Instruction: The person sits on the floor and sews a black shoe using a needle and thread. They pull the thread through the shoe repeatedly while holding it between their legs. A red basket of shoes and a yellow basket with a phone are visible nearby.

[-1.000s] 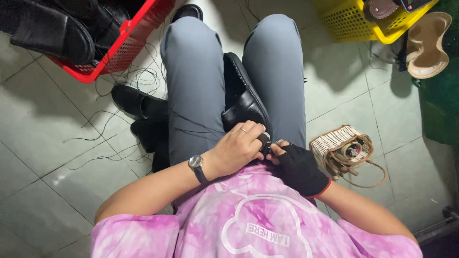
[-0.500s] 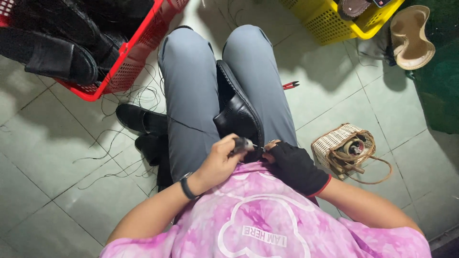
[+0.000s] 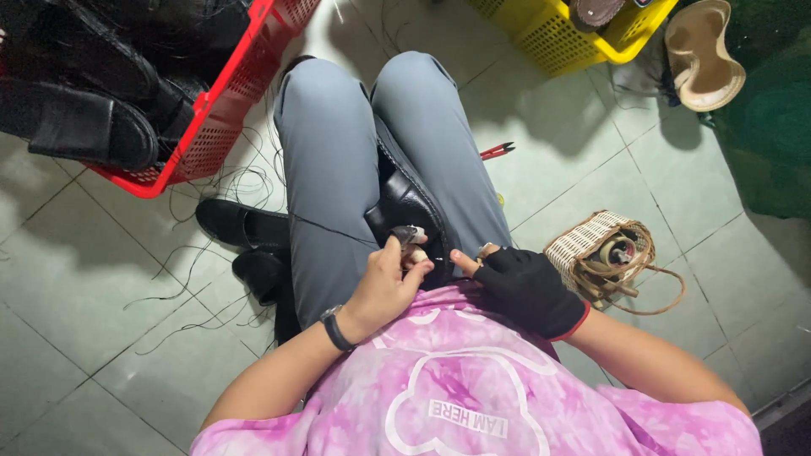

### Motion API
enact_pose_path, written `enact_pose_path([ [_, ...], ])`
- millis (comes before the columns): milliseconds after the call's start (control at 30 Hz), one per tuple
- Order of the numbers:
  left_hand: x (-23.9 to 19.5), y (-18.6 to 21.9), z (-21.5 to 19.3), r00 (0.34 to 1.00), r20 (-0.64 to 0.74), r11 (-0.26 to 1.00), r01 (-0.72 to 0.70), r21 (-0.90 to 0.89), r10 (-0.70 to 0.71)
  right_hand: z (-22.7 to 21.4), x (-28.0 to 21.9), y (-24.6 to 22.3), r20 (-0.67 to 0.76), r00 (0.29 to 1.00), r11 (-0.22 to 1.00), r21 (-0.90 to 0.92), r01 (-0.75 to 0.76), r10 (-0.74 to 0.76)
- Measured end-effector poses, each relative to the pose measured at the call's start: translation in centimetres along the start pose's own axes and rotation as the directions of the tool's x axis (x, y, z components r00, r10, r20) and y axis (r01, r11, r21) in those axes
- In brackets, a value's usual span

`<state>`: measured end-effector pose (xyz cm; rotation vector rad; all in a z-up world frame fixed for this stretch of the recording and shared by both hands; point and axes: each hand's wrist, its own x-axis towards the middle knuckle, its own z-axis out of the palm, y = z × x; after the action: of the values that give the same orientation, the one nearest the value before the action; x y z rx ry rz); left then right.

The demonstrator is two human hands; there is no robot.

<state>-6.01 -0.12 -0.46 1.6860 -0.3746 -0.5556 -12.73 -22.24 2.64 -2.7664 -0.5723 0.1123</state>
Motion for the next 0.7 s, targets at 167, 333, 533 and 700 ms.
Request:
enact_pose_path([
  [167, -0.4, 0.1, 0.1, 0.994, 0.081, 0.995, 0.083, -0.053, -0.079, 1.2, -0.8, 0.8, 0.025, 1.0, 1.0, 0.003, 0.004, -0.004],
  [333, 0.6, 2.9, -0.2, 0.994, 0.096, 0.999, -0.047, -0.007, 0.047, -2.4, 0.8, -0.6, 0.093, 0.994, 0.997, 0.045, -0.055, 0.051],
  [533, 2.4, 3.8, 1.1, 0.923, 0.145, 0.86, -0.385, 0.335, 0.357, -8.1, -1.4, 1.5, 0.41, 0.898, 0.977, 0.065, -0.202, 0.158],
  [700, 0.8, 3.3, 0.1, 0.911, 0.098, 0.795, -0.4, 0.456, 0.401, -4.2, 0.3, 0.9, 0.199, 0.979, 0.943, 0.313, -0.111, 0.049],
])
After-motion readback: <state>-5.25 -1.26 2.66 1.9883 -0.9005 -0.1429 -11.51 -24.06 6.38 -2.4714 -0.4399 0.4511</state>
